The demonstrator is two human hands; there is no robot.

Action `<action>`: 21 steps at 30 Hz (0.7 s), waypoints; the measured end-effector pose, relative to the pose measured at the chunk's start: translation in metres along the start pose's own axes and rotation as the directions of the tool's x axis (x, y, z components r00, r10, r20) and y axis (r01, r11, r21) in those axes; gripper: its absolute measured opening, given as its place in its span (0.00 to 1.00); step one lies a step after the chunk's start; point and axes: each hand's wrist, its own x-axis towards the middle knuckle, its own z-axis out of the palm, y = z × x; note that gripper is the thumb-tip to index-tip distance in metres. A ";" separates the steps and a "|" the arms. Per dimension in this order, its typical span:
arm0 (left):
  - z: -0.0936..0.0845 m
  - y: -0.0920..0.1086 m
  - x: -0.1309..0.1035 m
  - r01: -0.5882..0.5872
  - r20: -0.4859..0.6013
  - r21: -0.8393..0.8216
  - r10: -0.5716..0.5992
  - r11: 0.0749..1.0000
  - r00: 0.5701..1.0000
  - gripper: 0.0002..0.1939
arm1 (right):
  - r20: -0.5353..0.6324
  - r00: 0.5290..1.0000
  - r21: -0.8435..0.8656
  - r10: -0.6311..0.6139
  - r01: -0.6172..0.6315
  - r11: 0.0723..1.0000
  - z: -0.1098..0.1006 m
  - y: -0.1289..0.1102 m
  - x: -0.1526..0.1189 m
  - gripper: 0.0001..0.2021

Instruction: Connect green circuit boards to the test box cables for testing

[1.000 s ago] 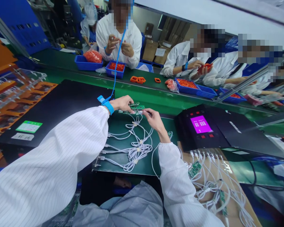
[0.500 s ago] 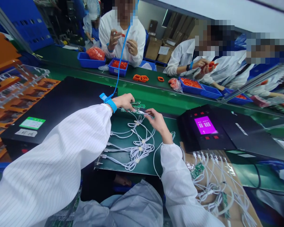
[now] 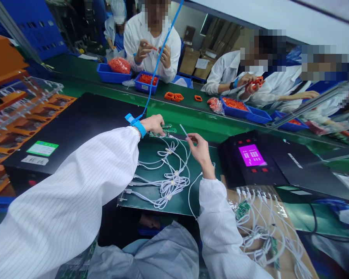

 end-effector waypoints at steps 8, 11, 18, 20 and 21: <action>0.003 0.001 0.001 0.011 0.022 0.040 -0.012 0.999 1.000 0.21 | 0.134 0.985 0.010 -0.112 0.112 0.994 0.031 -0.050 -0.033 0.18; 0.003 0.004 -0.002 0.017 0.071 0.044 -0.020 0.999 0.997 0.16 | 0.156 0.971 0.023 -0.182 0.180 0.983 0.049 -0.064 -0.043 0.20; 0.006 0.007 0.000 0.076 0.181 0.147 -0.103 0.986 0.978 0.13 | 0.040 0.990 0.052 -0.137 0.135 0.990 0.076 -0.078 -0.053 0.15; 0.009 0.004 0.003 0.085 0.219 0.134 -0.113 0.987 0.969 0.17 | 0.046 0.989 0.039 -0.143 0.141 0.989 0.078 -0.078 -0.056 0.15; 0.011 0.003 0.004 0.088 0.237 0.125 -0.115 0.988 0.965 0.18 | 0.060 0.987 0.007 -0.148 0.148 0.989 0.079 -0.079 -0.058 0.15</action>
